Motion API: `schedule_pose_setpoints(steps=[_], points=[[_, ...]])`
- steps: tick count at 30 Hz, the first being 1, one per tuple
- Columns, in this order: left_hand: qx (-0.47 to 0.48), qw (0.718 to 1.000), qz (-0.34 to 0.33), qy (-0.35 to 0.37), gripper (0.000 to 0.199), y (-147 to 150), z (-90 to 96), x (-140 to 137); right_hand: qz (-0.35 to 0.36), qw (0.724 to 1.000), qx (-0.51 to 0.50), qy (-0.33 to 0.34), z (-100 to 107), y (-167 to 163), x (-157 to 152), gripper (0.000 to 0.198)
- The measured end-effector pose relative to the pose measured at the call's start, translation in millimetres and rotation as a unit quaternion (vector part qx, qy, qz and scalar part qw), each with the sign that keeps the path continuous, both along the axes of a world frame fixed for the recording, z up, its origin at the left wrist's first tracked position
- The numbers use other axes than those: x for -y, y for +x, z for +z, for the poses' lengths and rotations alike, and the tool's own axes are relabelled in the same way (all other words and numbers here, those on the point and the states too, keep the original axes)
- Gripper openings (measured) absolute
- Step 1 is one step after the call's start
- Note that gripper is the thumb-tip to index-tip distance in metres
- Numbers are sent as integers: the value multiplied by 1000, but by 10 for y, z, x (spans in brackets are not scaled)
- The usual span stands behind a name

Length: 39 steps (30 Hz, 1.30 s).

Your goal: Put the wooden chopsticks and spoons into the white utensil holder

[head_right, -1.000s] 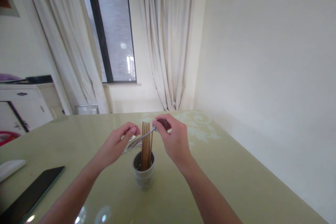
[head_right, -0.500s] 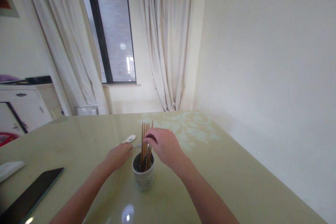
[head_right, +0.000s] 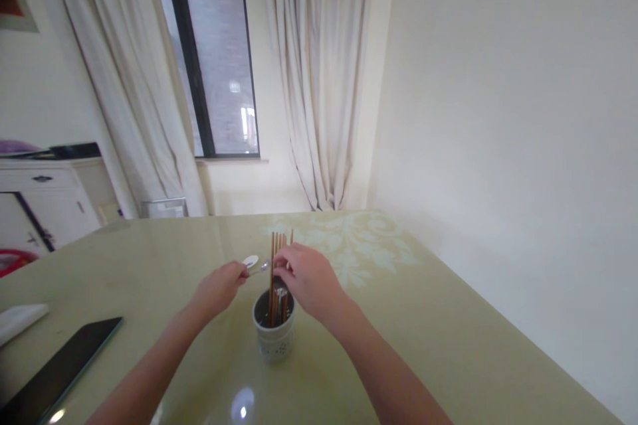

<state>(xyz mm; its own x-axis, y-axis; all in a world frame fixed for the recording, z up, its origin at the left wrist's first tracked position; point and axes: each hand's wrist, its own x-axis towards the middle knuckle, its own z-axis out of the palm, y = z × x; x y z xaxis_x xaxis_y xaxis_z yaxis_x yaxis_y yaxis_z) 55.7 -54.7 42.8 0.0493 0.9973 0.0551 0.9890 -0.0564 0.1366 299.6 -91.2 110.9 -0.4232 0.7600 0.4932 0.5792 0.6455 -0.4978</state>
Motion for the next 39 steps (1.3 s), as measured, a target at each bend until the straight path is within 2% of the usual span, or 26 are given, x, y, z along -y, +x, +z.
schedule_pose_setpoints(steps=[3,4,6,8,10,13,15,17,19,22,25,28,31,36,39], points=[[69,995,-9,68,22,-94,312,48,-17,997,-73,21,77,19,34,6],[132,986,-29,102,20,-95,428,93,-23,993,-110,22,105,21,54,6],[284,943,-90,147,16,-32,642,230,-32,982,-186,16,159,18,105,17],[384,897,-168,141,18,101,802,403,-29,970,-242,5,208,15,163,24],[425,870,-223,113,17,253,901,561,-13,964,-265,9,254,26,218,18],[450,850,-267,67,16,393,958,673,-7,967,-253,39,333,90,283,14],[449,849,-272,62,23,386,945,642,-14,972,-226,54,391,160,305,14],[419,869,-249,83,30,308,882,536,-18,978,-198,61,441,233,306,15],[361,902,-208,113,31,188,751,380,-26,983,-169,62,469,288,287,15],[228,955,-145,127,33,-2,417,122,-37,991,-114,58,463,312,235,16],[60,993,-82,67,36,-144,5,-70,-50,997,-40,31,420,284,185,17],[16,999,-33,30,44,-222,-324,-149,-70,997,31,-11,363,257,151,17],[2,1000,2,12,49,-262,-495,-160,-68,994,75,-44,297,255,126,16],[1,1000,4,-3,42,-306,-547,-160,-59,987,101,-111,213,258,94,9],[15,1000,-4,2,38,-315,-516,-172,-73,986,104,-105,215,252,91,9]])
